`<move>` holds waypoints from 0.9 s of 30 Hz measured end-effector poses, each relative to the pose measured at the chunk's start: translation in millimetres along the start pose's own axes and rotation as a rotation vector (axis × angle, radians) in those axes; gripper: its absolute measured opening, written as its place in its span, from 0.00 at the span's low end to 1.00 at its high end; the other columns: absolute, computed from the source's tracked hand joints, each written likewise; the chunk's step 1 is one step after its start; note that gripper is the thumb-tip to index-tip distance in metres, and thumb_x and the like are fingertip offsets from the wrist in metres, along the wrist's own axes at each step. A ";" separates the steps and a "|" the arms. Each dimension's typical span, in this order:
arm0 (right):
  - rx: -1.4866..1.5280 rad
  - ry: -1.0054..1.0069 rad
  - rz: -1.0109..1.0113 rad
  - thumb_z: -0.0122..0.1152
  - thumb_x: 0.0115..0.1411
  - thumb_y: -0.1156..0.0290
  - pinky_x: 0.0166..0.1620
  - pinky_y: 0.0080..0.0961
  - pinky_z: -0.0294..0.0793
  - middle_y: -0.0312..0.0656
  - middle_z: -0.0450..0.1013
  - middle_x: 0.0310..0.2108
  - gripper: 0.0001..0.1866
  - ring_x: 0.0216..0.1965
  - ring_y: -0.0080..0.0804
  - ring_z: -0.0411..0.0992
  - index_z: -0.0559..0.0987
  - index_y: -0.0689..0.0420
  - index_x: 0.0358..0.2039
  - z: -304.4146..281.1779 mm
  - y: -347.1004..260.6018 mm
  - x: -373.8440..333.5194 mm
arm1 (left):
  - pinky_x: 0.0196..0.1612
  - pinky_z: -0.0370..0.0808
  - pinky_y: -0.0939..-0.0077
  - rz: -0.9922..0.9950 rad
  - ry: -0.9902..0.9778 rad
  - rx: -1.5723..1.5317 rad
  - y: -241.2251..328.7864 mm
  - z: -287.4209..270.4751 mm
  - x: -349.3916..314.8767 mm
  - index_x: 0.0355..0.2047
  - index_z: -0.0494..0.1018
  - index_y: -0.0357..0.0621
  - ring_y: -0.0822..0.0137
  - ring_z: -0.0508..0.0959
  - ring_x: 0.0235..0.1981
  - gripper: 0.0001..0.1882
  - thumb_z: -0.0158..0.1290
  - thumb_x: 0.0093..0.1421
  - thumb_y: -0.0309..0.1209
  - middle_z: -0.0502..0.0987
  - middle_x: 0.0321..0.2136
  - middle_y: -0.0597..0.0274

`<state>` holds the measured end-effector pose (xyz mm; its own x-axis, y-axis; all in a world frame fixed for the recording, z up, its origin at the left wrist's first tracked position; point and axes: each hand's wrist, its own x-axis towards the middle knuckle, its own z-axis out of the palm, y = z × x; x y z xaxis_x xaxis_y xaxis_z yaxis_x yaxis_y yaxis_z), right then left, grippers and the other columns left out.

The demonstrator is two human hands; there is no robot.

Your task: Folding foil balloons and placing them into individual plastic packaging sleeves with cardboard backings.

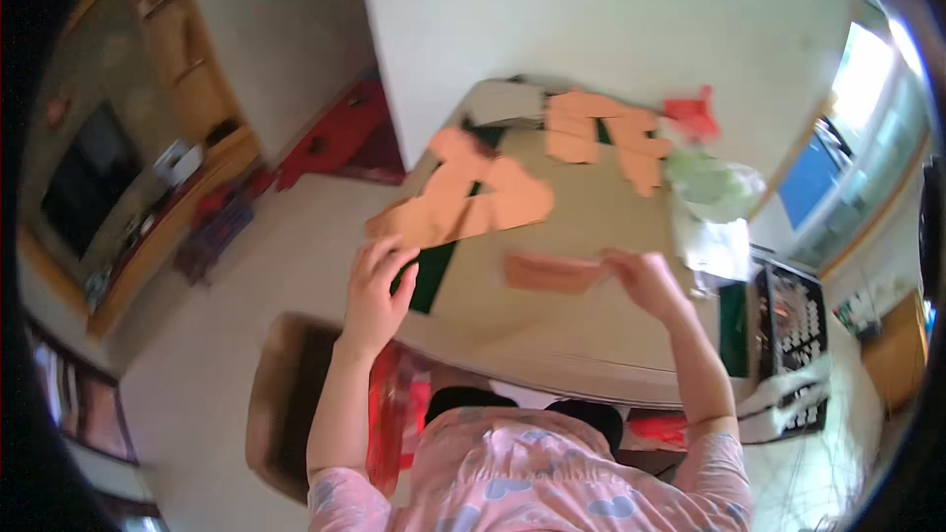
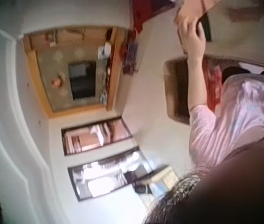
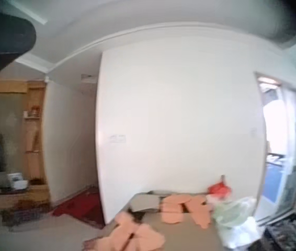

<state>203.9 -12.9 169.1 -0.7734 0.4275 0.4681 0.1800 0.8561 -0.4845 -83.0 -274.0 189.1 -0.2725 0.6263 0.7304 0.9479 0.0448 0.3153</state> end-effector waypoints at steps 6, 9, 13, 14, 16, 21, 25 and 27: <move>0.714 -0.232 0.229 0.49 0.61 0.82 0.40 0.22 0.76 0.40 0.77 0.40 0.09 0.37 0.21 0.73 0.77 0.68 0.38 62.2 -108.4 37.8 | 0.39 0.74 0.59 -0.469 -0.183 0.360 -74.9 -98.8 -131.9 0.28 0.75 0.41 0.53 0.77 0.36 0.03 0.53 0.56 0.26 0.77 0.31 0.54; 0.718 -0.297 0.039 0.54 0.58 0.80 0.39 0.29 0.77 0.49 0.77 0.41 0.11 0.38 0.35 0.78 0.77 0.63 0.41 152.3 -160.5 33.2 | 0.39 0.73 0.57 -0.727 -0.499 0.490 -75.8 -115.5 -214.3 0.26 0.76 0.42 0.51 0.76 0.35 0.06 0.50 0.56 0.28 0.77 0.30 0.52; 0.749 -0.265 -0.157 0.54 0.58 0.79 0.25 0.32 0.73 0.51 0.74 0.25 0.11 0.22 0.41 0.75 0.76 0.59 0.42 265.9 -225.7 7.3 | 0.47 0.73 0.57 -0.595 -0.566 0.423 -77.6 -99.2 -333.4 0.39 0.77 0.43 0.50 0.75 0.41 0.12 0.52 0.55 0.30 0.77 0.38 0.53; 0.726 -0.339 -0.134 0.53 0.59 0.78 0.26 0.37 0.73 0.52 0.75 0.25 0.11 0.24 0.49 0.76 0.76 0.56 0.43 282.4 -237.1 -1.6 | 0.47 0.73 0.57 -0.592 -0.597 0.437 -70.0 -95.2 -345.3 0.41 0.76 0.43 0.50 0.75 0.42 0.13 0.52 0.55 0.30 0.77 0.39 0.53; 0.705 -0.441 -0.086 0.53 0.60 0.75 0.26 0.42 0.74 0.54 0.74 0.25 0.12 0.26 0.53 0.76 0.75 0.55 0.44 315.9 -247.3 -22.6 | 0.49 0.73 0.58 -0.586 -0.567 0.409 -55.6 -94.2 -350.8 0.40 0.76 0.43 0.51 0.75 0.43 0.12 0.52 0.56 0.30 0.77 0.40 0.52; 0.615 -0.432 -0.117 0.52 0.60 0.73 0.26 0.50 0.75 0.56 0.72 0.19 0.13 0.21 0.56 0.74 0.74 0.54 0.46 356.3 -261.9 -43.0 | 0.45 0.75 0.56 -1.109 -0.793 0.668 -72.1 -116.6 -362.8 0.31 0.78 0.41 0.49 0.78 0.37 0.09 0.50 0.57 0.32 0.77 0.35 0.49; 0.622 -0.443 -0.076 0.51 0.60 0.72 0.26 0.50 0.75 0.56 0.72 0.18 0.13 0.21 0.56 0.73 0.74 0.52 0.46 366.0 -266.7 -47.8 | 0.49 0.73 0.57 -1.014 -0.923 0.588 -84.2 -121.4 -361.8 0.37 0.76 0.42 0.51 0.76 0.44 0.11 0.46 0.59 0.31 0.76 0.39 0.50; 0.637 -0.457 -0.072 0.52 0.60 0.74 0.26 0.48 0.74 0.56 0.73 0.20 0.12 0.23 0.56 0.74 0.74 0.54 0.45 364.7 -268.9 -43.1 | 0.55 0.69 0.56 -0.909 -1.130 0.578 -87.3 -98.8 -389.2 0.47 0.73 0.42 0.54 0.71 0.53 0.17 0.43 0.59 0.30 0.73 0.49 0.49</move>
<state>-32.8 -367.5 9.6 -0.9680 0.0970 0.2314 -0.1567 0.4865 -0.8595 -75.9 -598.6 -62.8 -0.7590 0.4503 -0.4703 0.5443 0.8352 -0.0787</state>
